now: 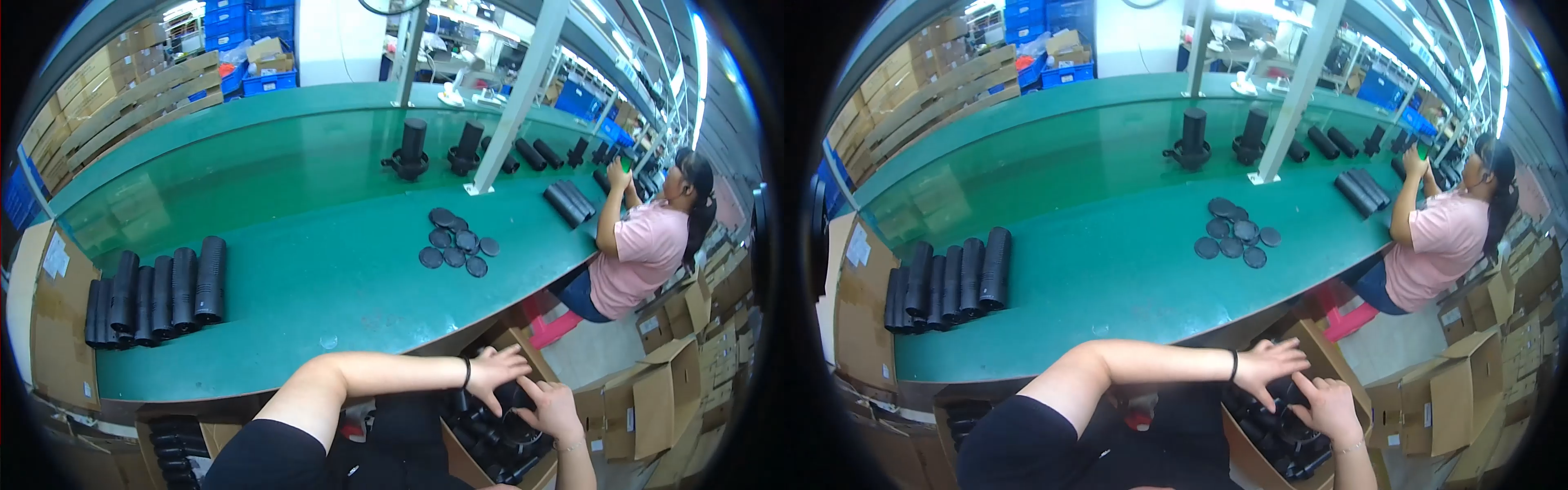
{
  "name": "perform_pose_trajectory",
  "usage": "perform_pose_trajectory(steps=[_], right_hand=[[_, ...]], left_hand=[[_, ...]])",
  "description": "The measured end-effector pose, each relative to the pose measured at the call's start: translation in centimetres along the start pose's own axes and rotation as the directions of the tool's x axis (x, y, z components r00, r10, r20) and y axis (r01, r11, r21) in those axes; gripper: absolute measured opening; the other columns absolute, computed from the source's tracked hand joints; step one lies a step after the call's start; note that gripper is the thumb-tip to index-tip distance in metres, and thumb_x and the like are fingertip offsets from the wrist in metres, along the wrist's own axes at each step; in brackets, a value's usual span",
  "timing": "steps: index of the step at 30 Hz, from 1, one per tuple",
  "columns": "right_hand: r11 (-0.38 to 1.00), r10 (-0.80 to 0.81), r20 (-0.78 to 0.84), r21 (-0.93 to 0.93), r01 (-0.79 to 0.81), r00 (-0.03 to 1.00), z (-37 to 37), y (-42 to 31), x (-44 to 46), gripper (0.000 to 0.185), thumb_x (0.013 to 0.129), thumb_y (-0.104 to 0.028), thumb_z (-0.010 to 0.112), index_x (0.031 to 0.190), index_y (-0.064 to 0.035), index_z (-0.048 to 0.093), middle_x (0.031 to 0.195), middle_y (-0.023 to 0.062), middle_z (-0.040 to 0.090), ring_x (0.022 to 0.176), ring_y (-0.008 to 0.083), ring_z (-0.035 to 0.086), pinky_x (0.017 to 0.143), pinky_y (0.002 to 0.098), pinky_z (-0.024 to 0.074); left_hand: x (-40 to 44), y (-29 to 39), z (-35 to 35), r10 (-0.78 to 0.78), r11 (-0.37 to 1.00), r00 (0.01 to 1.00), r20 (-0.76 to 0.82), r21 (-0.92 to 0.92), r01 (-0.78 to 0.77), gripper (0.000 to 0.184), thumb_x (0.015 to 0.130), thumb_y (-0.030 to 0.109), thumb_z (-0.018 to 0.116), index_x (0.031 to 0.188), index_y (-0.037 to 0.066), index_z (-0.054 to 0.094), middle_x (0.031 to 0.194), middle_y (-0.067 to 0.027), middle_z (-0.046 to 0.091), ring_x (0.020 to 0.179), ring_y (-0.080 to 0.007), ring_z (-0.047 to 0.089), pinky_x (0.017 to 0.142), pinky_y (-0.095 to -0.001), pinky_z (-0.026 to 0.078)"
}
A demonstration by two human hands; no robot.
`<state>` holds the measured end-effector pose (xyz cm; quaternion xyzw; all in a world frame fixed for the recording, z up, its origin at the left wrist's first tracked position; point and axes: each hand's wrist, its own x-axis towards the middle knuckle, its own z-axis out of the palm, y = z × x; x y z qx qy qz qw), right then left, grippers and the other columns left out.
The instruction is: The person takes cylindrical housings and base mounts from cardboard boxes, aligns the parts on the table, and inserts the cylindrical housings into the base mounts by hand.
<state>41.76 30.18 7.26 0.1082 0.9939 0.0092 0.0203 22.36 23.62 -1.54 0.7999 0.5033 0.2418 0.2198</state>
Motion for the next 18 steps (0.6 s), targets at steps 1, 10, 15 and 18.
perform_pose_trajectory(steps=[1, 10, 15, 18], right_hand=[[1.000, -0.023, -0.028, 0.016, 0.024, 0.999, -1.9, -1.0, -0.1, 0.059, 0.062, -0.033, 0.076, 0.115, -0.0107, 0.058, 0.070, 0.0089, 0.058, 0.065, 0.0265, 0.060, 0.059, 0.0389, 0.0458], [0.973, -0.089, -0.491, 0.144, 0.182, 0.866, -9.2, -5.1, -0.8, 0.073, 0.068, -0.028, 0.077, 0.128, 0.0021, 0.048, 0.069, 0.0095, 0.057, 0.059, 0.0274, 0.056, 0.056, 0.0375, 0.0421], [0.956, -0.166, -0.484, 0.133, 0.260, 0.859, -9.5, -5.3, 1.8, 0.051, 0.067, -0.026, 0.074, 0.110, -0.0010, 0.061, 0.069, 0.0089, 0.058, 0.060, 0.0267, 0.056, 0.058, 0.0364, 0.0430], [0.947, -0.237, -0.483, 0.080, 0.312, 0.843, -9.5, -6.1, 3.8, 0.040, 0.067, -0.025, 0.074, 0.099, -0.0030, 0.064, 0.071, 0.0084, 0.059, 0.063, 0.0265, 0.057, 0.059, 0.0362, 0.0436]], left_hand=[[0.1, 0.9, -0.2, 0.095, 0.995, 0.995, -0.023, -0.011, -0.095, 0.097, 0.061, 0.050, 0.079, 0.135, 0.003, 0.037, 0.139, -0.0178, 0.038, 0.139, -0.0370, 0.021, 0.097, -0.0505, 0.030], [-6.1, 7.6, -19.8, 0.403, 0.847, 0.627, -0.667, 0.531, 0.020, 0.050, 0.051, 0.025, 0.082, 0.089, 0.009, 0.055, 0.084, -0.0087, 0.057, 0.080, -0.0292, 0.059, 0.069, -0.0404, 0.043], [-14.6, 3.8, -28.3, 0.233, 0.971, -0.083, -0.969, 0.226, 0.078, 0.049, 0.072, 0.019, 0.080, 0.108, 0.005, 0.049, 0.098, -0.0073, 0.055, 0.085, -0.0216, 0.057, 0.077, -0.0336, 0.048], [-20.2, 1.5, -25.4, -0.261, 0.942, -0.120, -0.958, -0.226, -0.247, 0.040, 0.085, 0.021, 0.071, 0.111, 0.004, 0.046, 0.105, -0.0058, 0.055, 0.091, -0.0173, 0.058, 0.081, -0.0308, 0.049]])
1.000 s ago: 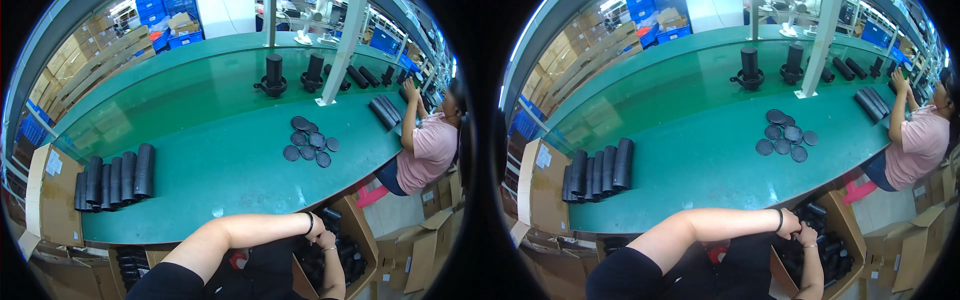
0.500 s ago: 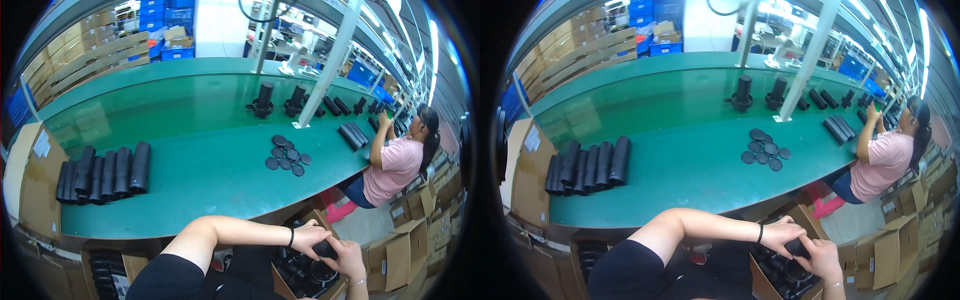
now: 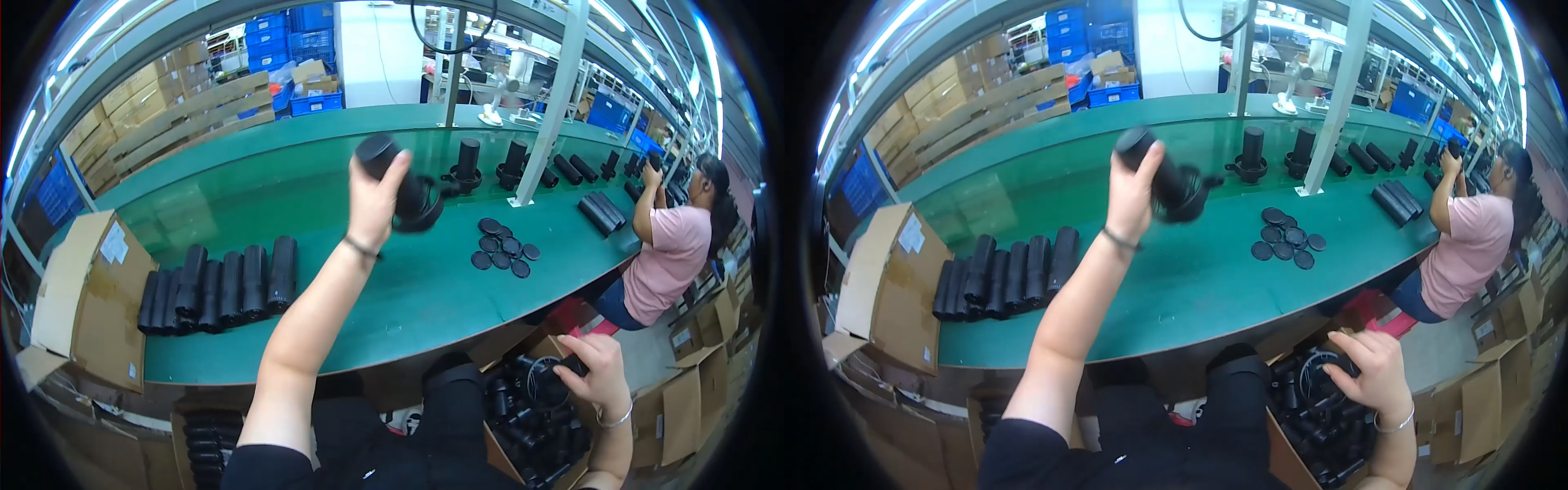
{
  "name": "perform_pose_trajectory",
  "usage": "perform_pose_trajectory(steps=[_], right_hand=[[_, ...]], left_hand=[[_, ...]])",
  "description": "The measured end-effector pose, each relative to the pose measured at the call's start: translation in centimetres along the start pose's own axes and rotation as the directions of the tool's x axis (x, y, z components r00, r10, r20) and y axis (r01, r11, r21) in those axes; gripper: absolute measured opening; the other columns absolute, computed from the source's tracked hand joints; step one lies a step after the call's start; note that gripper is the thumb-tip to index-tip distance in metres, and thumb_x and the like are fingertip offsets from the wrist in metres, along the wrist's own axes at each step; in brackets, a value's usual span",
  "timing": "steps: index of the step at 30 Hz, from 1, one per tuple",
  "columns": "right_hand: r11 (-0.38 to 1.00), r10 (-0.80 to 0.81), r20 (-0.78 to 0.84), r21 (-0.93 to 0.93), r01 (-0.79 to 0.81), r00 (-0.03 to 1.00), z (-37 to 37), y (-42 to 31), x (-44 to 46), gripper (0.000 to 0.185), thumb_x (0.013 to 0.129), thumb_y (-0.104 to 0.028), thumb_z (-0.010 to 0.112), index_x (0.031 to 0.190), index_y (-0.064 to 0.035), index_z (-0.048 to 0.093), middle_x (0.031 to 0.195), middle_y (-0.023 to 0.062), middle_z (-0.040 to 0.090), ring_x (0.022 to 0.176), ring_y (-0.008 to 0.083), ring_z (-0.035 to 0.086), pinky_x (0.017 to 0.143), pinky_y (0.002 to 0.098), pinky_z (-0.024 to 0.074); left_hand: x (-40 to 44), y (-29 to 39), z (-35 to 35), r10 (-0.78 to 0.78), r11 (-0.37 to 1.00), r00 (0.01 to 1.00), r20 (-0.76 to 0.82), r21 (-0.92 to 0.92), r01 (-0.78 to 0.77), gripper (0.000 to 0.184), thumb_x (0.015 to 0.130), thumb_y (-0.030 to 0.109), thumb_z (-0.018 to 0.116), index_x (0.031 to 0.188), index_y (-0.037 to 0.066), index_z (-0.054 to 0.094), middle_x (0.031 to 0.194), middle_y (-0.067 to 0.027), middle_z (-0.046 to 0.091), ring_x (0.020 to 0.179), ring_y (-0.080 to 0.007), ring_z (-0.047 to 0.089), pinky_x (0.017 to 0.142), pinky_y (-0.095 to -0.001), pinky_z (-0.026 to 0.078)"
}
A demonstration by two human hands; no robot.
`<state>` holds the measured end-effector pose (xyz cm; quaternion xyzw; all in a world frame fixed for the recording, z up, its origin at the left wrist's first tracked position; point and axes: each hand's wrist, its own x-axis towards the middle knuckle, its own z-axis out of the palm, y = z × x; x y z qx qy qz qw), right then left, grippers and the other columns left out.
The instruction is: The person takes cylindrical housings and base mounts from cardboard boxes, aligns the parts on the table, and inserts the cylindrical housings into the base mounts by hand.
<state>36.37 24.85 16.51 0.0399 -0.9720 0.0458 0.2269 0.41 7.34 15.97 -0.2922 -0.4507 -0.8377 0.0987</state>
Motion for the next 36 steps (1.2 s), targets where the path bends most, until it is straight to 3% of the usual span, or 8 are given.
perform_pose_trajectory(steps=[5, 9, 11, 16, 18, 21, 32, 36], right_hand=[[0.982, -0.171, -0.042, 0.074, 0.173, 0.984, 1.8, 0.5, 6.0, 0.031, 0.069, -0.021, 0.073, 0.093, -0.0035, 0.064, 0.073, 0.0096, 0.061, 0.065, 0.0270, 0.059, 0.058, 0.0373, 0.0450], [0.952, -0.298, -0.134, 0.022, 0.304, 0.945, 4.2, 0.9, 13.4, 0.026, 0.073, -0.020, 0.071, 0.092, -0.0051, 0.062, 0.076, 0.0098, 0.058, 0.070, 0.0297, 0.059, 0.061, 0.0381, 0.0464], [0.962, -0.273, -0.153, -0.041, 0.270, 0.950, 6.5, 1.6, 17.2, 0.022, 0.078, -0.026, 0.068, 0.089, -0.0078, 0.062, 0.079, 0.0087, 0.059, 0.074, 0.0290, 0.060, 0.063, 0.0388, 0.0483], [0.953, -0.249, -0.177, -0.221, 0.208, 0.952, 12.7, 2.8, 26.7, 0.025, 0.080, -0.033, 0.064, 0.082, -0.0089, 0.062, 0.079, 0.0075, 0.061, 0.077, 0.0275, 0.062, 0.066, 0.0392, 0.0504], [0.937, -0.271, -0.190, -0.276, 0.213, 0.944, 14.9, 3.0, 30.3, 0.025, 0.080, -0.034, 0.063, 0.079, -0.0089, 0.062, 0.079, 0.0069, 0.061, 0.079, 0.0265, 0.063, 0.066, 0.0382, 0.0504], [0.932, -0.284, -0.241, -0.296, 0.209, 0.928, 18.7, 3.6, 35.1, 0.025, 0.079, -0.034, 0.062, 0.075, -0.0096, 0.065, 0.079, 0.0064, 0.064, 0.080, 0.0257, 0.064, 0.068, 0.0394, 0.0507], [0.946, -0.170, -0.102, -0.296, 0.133, 0.980, 26.4, 3.3, 44.9, 0.022, 0.082, -0.030, 0.062, 0.089, -0.0096, 0.066, 0.093, 0.0101, 0.066, 0.091, 0.0275, 0.063, 0.078, 0.0415, 0.0497], [0.971, -0.082, 0.047, -0.220, 0.091, 0.996, 29.0, 4.0, 46.3, 0.028, 0.079, -0.033, 0.064, 0.094, -0.0091, 0.064, 0.095, 0.0123, 0.066, 0.096, 0.0305, 0.062, 0.080, 0.0436, 0.0508]], left_hand=[[-5.2, -2.6, -7.2, -0.404, 0.905, 0.913, 0.055, -0.120, 0.408, 0.053, 0.087, 0.054, 0.058, 0.108, 0.006, 0.050, 0.093, -0.0123, 0.061, 0.093, -0.0224, 0.061, 0.081, -0.0368, 0.052], [-5.8, -6.3, -11.1, -0.571, 0.713, 0.815, 0.097, -0.434, 0.551, 0.064, 0.080, 0.064, 0.059, 0.105, 0.005, 0.055, 0.098, -0.0113, 0.062, 0.095, -0.0259, 0.061, 0.084, -0.0406, 0.052], [-5.9, -7.2, -12.3, -0.587, 0.658, 0.798, 0.136, -0.494, 0.568, 0.069, 0.077, 0.067, 0.060, 0.105, 0.004, 0.055, 0.099, -0.0138, 0.063, 0.096, -0.0276, 0.062, 0.085, -0.0417, 0.051], [-6.4, -5.7, -12.8, -0.544, 0.607, 0.803, 0.245, -0.546, 0.578, 0.059, 0.084, 0.058, 0.059, 0.108, 0.005, 0.055, 0.100, -0.0101, 0.062, 0.093, -0.0251, 0.061, 0.082, -0.0396, 0.053], [-6.3, -6.7, -13.0, -0.536, 0.613, 0.819, 0.206, -0.572, 0.545, 0.056, 0.084, 0.055, 0.060, 0.108, 0.004, 0.054, 0.099, -0.0102, 0.061, 0.091, -0.0248, 0.061, 0.084, -0.0388, 0.052], [-6.6, -6.4, -12.7, -0.547, 0.653, 0.805, 0.230, -0.485, 0.582, 0.054, 0.085, 0.053, 0.061, 0.109, 0.006, 0.053, 0.098, -0.0099, 0.061, 0.093, -0.0249, 0.061, 0.086, -0.0370, 0.050], [-6.7, -6.3, -12.0, -0.525, 0.770, 0.843, 0.113, -0.360, 0.528, 0.053, 0.082, 0.044, 0.069, 0.107, 0.001, 0.052, 0.094, -0.0121, 0.062, 0.087, -0.0224, 0.063, 0.079, -0.0344, 0.053], [-6.5, -5.9, -11.8, -0.520, 0.787, 0.845, 0.125, -0.314, 0.531, 0.046, 0.083, 0.040, 0.069, 0.104, 0.002, 0.053, 0.092, -0.0098, 0.063, 0.085, -0.0186, 0.063, 0.076, -0.0322, 0.053]])
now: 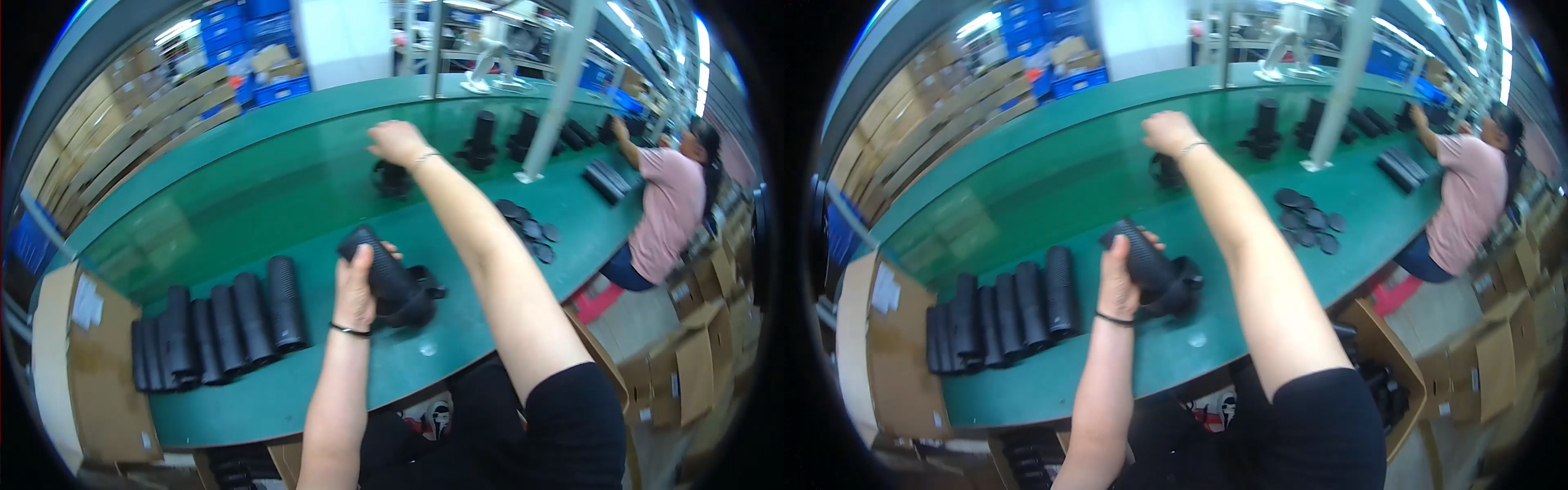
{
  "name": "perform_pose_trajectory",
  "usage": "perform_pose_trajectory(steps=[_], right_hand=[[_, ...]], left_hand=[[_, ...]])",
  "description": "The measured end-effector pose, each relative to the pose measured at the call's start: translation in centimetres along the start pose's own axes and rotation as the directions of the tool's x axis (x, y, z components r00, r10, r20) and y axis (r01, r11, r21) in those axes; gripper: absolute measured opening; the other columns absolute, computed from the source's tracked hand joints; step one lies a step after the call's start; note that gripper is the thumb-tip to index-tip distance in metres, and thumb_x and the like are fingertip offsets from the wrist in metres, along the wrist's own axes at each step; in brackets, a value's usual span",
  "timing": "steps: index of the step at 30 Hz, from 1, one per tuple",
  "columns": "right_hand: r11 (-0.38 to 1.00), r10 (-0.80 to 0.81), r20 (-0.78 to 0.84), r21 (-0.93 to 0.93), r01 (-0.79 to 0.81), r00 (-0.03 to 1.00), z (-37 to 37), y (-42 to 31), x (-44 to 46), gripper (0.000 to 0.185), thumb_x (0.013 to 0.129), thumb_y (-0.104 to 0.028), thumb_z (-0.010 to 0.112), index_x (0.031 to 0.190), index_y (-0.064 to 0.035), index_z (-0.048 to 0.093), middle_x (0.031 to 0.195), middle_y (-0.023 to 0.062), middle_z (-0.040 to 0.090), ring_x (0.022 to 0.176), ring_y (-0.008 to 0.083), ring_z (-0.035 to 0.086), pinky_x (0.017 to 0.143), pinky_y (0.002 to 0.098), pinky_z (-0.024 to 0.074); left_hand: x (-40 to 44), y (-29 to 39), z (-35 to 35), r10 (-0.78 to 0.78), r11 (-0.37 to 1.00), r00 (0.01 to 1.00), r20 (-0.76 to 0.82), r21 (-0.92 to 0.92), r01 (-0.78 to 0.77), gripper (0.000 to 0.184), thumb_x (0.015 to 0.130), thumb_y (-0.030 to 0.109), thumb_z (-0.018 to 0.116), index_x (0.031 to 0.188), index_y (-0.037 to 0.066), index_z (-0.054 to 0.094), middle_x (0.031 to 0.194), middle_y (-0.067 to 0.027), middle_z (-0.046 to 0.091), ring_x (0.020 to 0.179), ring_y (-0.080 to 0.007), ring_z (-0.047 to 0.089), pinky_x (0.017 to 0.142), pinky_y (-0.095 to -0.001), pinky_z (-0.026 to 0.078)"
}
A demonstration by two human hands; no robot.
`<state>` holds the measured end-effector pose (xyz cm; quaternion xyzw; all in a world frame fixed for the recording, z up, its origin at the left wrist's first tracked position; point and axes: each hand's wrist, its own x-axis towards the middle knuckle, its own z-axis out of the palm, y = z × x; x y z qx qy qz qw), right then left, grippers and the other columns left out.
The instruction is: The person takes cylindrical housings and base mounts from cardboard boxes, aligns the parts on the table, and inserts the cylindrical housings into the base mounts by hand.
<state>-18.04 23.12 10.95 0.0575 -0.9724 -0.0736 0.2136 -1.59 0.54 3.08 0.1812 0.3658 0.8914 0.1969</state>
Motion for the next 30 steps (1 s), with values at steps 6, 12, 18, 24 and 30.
perform_pose_trajectory(steps=[6, 12, 18, 24, 30], right_hand=[[0.951, 0.308, -0.032, 0.047, -0.307, 0.951, -0.3, 0.3, -0.3, 0.049, 0.080, -0.044, 0.065, 0.112, -0.0076, 0.061, 0.111, 0.0150, 0.059, 0.101, 0.0329, 0.058, 0.083, 0.0442, 0.0488], [0.925, 0.105, -0.165, 0.378, -0.036, 0.981, -2.3, -1.4, -2.5, 0.045, 0.086, -0.040, 0.061, 0.115, -0.0055, 0.062, 0.110, 0.0171, 0.063, 0.100, 0.0308, 0.060, 0.085, 0.0410, 0.0486], [0.458, -0.541, 0.083, 0.864, 0.211, 0.837, -8.3, -9.4, -11.1, 0.045, 0.092, -0.040, 0.055, 0.120, -0.0047, 0.059, 0.102, 0.0124, 0.064, 0.095, 0.0231, 0.060, 0.086, 0.0366, 0.0467], [0.527, -0.445, 0.193, 0.846, 0.082, 0.874, -10.3, -8.2, -13.4, 0.058, 0.074, -0.033, 0.075, 0.117, 0.0011, 0.059, 0.110, 0.0153, 0.064, 0.099, 0.0231, 0.061, 0.088, 0.0339, 0.0460], [0.539, -0.195, 0.003, 0.836, 0.104, 0.981, -12.5, -7.2, -14.6, 0.040, 0.080, -0.023, 0.068, 0.112, 0.0007, 0.060, 0.098, 0.0084, 0.064, 0.091, 0.0145, 0.059, 0.082, 0.0297, 0.0477]], left_hand=[[0.1, 0.3, -0.3, 0.017, 0.999, 0.998, -0.052, 0.051, -0.014, 0.046, 0.086, 0.045, 0.063, 0.102, 0.004, 0.054, 0.089, -0.0089, 0.062, 0.085, -0.0180, 0.063, 0.077, -0.0322, 0.053], [0.5, -0.2, -0.7, 0.047, 0.997, 0.997, -0.061, 0.058, -0.043, 0.045, 0.085, 0.038, 0.068, 0.109, 0.004, 0.052, 0.086, -0.0081, 0.062, 0.082, -0.0179, 0.063, 0.075, -0.0324, 0.053], [0.9, -1.5, -0.4, 0.337, 0.936, 0.940, -0.061, 0.127, -0.327, 0.091, 0.080, 0.010, 0.074, 0.145, 0.011, 0.010, 0.122, -0.0135, 0.048, 0.099, -0.0209, 0.059, 0.083, -0.0339, 0.053], [0.0, -0.8, 0.6, 0.262, 0.893, 0.963, 0.067, 0.362, -0.268, 0.106, 0.072, 0.004, 0.078, 0.147, 0.009, 0.004, 0.127, -0.0149, 0.044, 0.113, -0.0227, 0.053, 0.089, -0.0339, 0.051], [0.5, 0.7, -1.2, 0.121, 0.834, 0.969, 0.215, 0.508, -0.217, 0.062, 0.085, 0.029, 0.068, 0.133, -0.001, 0.042, 0.124, -0.0127, 0.054, 0.113, -0.0192, 0.053, 0.095, -0.0318, 0.044]])
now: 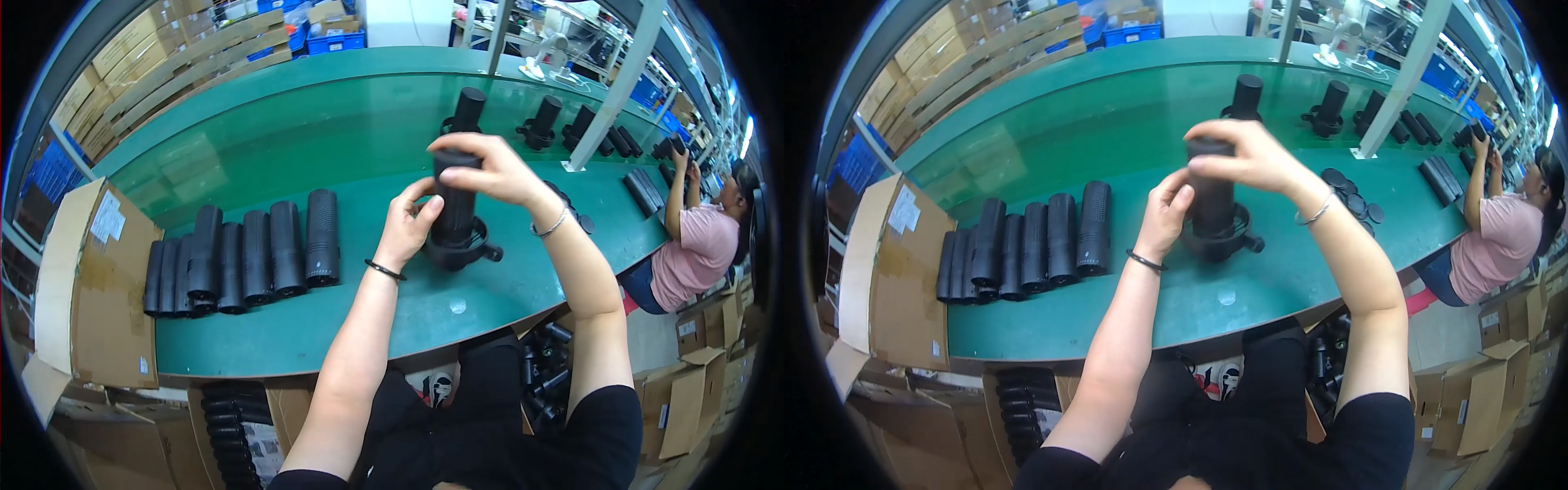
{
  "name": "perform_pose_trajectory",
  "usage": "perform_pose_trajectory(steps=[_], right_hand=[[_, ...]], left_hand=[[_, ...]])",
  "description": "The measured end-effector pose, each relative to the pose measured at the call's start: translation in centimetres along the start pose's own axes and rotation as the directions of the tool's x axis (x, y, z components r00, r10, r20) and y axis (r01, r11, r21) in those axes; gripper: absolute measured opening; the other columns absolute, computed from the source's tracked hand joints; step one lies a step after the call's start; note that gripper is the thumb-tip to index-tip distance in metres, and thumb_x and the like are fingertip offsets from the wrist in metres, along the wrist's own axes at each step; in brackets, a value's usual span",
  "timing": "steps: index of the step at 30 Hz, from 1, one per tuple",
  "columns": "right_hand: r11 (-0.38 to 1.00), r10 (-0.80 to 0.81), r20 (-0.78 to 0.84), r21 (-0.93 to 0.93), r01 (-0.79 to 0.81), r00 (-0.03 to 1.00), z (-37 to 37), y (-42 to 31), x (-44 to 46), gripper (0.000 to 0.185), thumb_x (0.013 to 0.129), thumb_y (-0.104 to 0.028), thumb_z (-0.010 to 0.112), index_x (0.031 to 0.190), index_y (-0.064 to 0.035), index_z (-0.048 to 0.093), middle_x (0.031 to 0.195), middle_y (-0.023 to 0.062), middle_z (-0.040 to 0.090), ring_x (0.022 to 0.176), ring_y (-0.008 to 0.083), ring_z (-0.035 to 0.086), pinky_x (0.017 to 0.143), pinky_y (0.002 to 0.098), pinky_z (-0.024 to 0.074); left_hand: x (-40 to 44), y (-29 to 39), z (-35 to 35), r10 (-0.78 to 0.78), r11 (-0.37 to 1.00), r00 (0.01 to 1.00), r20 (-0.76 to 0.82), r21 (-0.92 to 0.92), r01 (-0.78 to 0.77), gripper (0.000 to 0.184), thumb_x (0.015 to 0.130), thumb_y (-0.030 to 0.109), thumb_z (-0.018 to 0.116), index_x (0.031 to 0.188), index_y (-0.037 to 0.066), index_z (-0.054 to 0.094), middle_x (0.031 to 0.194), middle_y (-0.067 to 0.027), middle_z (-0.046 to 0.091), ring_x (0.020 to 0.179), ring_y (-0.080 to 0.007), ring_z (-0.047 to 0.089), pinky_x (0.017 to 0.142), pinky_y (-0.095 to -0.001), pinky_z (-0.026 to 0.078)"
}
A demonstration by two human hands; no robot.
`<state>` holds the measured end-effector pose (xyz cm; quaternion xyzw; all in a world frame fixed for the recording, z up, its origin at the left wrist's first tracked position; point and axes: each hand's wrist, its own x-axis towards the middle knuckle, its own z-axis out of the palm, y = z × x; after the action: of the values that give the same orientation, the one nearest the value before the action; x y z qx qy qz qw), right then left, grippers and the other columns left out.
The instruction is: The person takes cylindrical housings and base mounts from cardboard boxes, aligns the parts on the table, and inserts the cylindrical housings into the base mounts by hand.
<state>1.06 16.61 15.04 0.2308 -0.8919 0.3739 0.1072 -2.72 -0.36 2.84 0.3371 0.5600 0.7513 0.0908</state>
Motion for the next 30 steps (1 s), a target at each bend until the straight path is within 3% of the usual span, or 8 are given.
perform_pose_trajectory(steps=[4, 9, 12, 15, 16, 20, 23, 30], right_hand=[[0.995, 0.055, -0.119, 0.087, -0.045, 0.991, -0.9, 0.1, 0.1, 0.040, 0.084, -0.025, 0.065, 0.115, -0.0005, 0.058, 0.097, 0.0076, 0.063, 0.090, 0.0136, 0.058, 0.081, 0.0290, 0.0476], [0.989, 0.068, -0.153, 0.140, -0.046, 0.986, -0.6, 1.2, 0.0, 0.041, 0.084, -0.029, 0.067, 0.112, 0.0003, 0.060, 0.097, 0.0097, 0.066, 0.090, 0.0155, 0.061, 0.082, 0.0293, 0.0484], [0.988, 0.073, -0.156, 0.145, -0.050, 0.985, -0.6, 1.5, 0.4, 0.042, 0.084, -0.031, 0.067, 0.112, -0.0006, 0.060, 0.096, 0.0097, 0.066, 0.089, 0.0153, 0.061, 0.081, 0.0291, 0.0485], [1.000, 0.018, -0.235, 0.024, -0.013, 0.972, -0.5, 2.1, 1.9, 0.043, 0.083, -0.033, 0.068, 0.112, -0.0021, 0.061, 0.095, 0.0097, 0.066, 0.088, 0.0145, 0.061, 0.080, 0.0293, 0.0487], [0.999, -0.014, -0.273, -0.033, 0.005, 0.962, -0.5, 2.4, 2.8, 0.043, 0.082, -0.033, 0.068, 0.112, -0.0027, 0.061, 0.095, 0.0097, 0.066, 0.088, 0.0142, 0.061, 0.080, 0.0294, 0.0488], [0.981, 0.048, -0.435, -0.150, -0.125, 0.899, 0.0, 4.6, 7.3, 0.053, 0.079, -0.039, 0.071, 0.115, -0.0044, 0.053, 0.094, 0.0148, 0.066, 0.087, 0.0227, 0.065, 0.077, 0.0329, 0.0499], [0.948, -0.006, -0.469, -0.283, -0.143, 0.883, 1.5, 7.8, 10.9, 0.057, 0.077, -0.041, 0.073, 0.113, -0.0053, 0.046, 0.097, 0.0211, 0.064, 0.090, 0.0369, 0.063, 0.078, 0.0421, 0.0495], [0.872, 0.140, -0.483, -0.353, -0.339, 0.864, 5.2, 12.2, 15.1, 0.055, 0.076, -0.038, 0.074, 0.109, -0.0072, 0.042, 0.100, 0.0191, 0.060, 0.095, 0.0373, 0.061, 0.080, 0.0440, 0.0489]], left_hand=[[0.1, 0.0, 0.0, 0.011, 0.988, 0.993, 0.119, -0.156, 0.007, 0.075, 0.078, 0.039, 0.073, 0.134, -0.001, 0.043, 0.126, -0.0128, 0.053, 0.118, -0.0207, 0.049, 0.100, -0.0341, 0.038], [-0.1, 1.4, 0.7, 0.022, 0.999, 0.988, 0.154, -0.041, -0.015, 0.106, 0.053, 0.036, 0.089, 0.138, 0.001, 0.037, 0.129, -0.0123, 0.050, 0.124, -0.0244, 0.044, 0.107, -0.0367, 0.031], [-0.1, 1.0, 0.5, 0.027, 0.998, 0.982, 0.189, -0.067, -0.015, 0.103, 0.057, 0.034, 0.087, 0.141, 0.004, 0.035, 0.132, -0.0128, 0.047, 0.124, -0.0249, 0.043, 0.106, -0.0370, 0.031], [0.2, -0.8, 0.7, 0.043, 0.988, 0.998, -0.050, -0.144, -0.050, 0.101, 0.064, 0.038, 0.084, 0.144, 0.009, 0.029, 0.136, -0.0130, 0.041, 0.123, -0.0248, 0.042, 0.104, -0.0363, 0.034], [-0.1, -0.6, 0.6, 0.017, 0.986, 0.992, -0.128, -0.164, -0.038, 0.084, 0.081, 0.048, 0.068, 0.145, 0.012, 0.027, 0.135, -0.0129, 0.037, 0.121, -0.0217, 0.043, 0.099, -0.0367, 0.039], [0.5, -1.5, -0.4, -0.237, 0.968, 0.765, -0.600, -0.215, 0.131, 0.050, 0.095, 0.042, 0.049, 0.132, 0.009, 0.039, 0.123, -0.0105, 0.046, 0.114, -0.0211, 0.046, 0.090, -0.0370, 0.045], [0.4, -2.2, -0.9, -0.319, 0.947, 0.717, -0.620, -0.237, 0.217, 0.033, 0.095, 0.033, 0.049, 0.116, 0.008, 0.048, 0.107, -0.0063, 0.052, 0.095, -0.0149, 0.053, 0.075, -0.0299, 0.047], [0.3, -2.1, -0.1, -0.313, 0.949, 0.826, -0.469, -0.110, 0.297, 0.018, 0.091, 0.019, 0.054, 0.105, 0.006, 0.055, 0.090, -0.0022, 0.059, 0.077, -0.0103, 0.057, 0.063, -0.0233, 0.044]])
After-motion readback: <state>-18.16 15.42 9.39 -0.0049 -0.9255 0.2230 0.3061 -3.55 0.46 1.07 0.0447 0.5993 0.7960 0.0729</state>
